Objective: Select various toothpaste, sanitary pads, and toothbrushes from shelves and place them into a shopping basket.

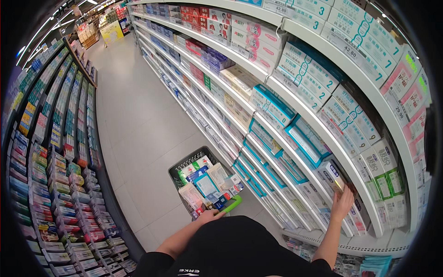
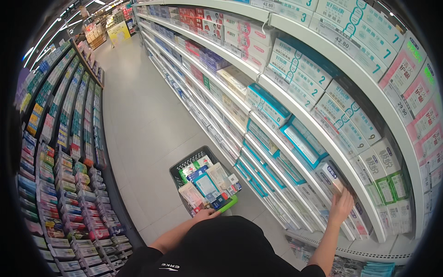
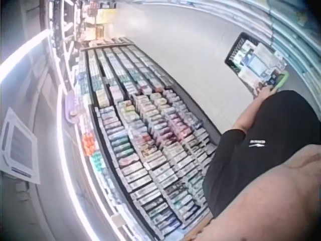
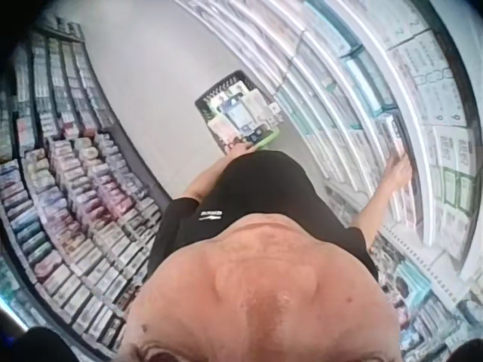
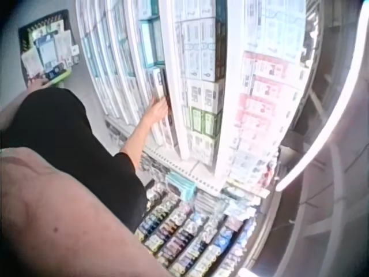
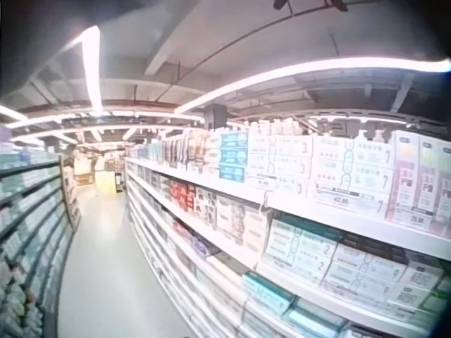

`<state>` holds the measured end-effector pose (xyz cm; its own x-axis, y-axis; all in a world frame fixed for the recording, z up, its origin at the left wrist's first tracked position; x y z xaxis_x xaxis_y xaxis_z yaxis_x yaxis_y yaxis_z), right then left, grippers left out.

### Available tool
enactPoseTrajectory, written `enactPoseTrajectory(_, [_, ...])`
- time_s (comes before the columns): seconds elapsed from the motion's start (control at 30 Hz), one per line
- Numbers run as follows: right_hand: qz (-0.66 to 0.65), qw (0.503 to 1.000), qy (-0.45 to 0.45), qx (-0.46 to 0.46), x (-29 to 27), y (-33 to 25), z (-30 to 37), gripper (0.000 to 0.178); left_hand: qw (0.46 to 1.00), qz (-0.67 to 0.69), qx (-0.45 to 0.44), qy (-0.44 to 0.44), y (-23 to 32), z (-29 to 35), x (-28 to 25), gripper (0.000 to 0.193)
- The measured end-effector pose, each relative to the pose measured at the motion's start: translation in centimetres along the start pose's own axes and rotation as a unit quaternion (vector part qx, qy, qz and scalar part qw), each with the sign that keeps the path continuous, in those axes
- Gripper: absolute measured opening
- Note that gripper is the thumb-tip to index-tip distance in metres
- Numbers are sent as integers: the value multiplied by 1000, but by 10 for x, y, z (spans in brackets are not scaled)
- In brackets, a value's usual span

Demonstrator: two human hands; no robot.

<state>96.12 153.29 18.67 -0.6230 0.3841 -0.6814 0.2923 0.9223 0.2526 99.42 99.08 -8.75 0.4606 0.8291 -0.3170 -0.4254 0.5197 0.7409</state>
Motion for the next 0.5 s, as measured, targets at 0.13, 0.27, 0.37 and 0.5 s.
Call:
enactPoseTrajectory(0.13, [-4, 999, 42, -21, -21, 2, -2, 64, 1000, 1, -1, -14, 4, 7, 1, 71])
enactPoseTrajectory(0.27, [-5, 1000, 21, 11, -24, 19, 11, 64, 1000, -4, -4, -19, 0, 14, 16, 71])
enactPoseTrajectory(0.37, [25, 1000, 16, -3, -12, 34, 21, 61, 999, -31, 7, -41, -13, 5, 24, 70])
enactPoseTrajectory(0.5, [17, 997, 79, -11, -24, 26, 0, 55, 994, -57, 95, 20, -37, -19, 23, 59])
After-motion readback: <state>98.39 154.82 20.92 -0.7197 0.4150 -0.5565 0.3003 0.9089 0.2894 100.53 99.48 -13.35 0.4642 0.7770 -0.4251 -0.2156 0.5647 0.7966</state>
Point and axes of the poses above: each hand's wrist, its own z-axis away from the middle knuckle, its own x-axis out of the palm, y = z × x, the point moved 5 cm from there along -z, towards the middle knuckle, and after that the axes turned 12 degrees about z, right-handed, at the moved point
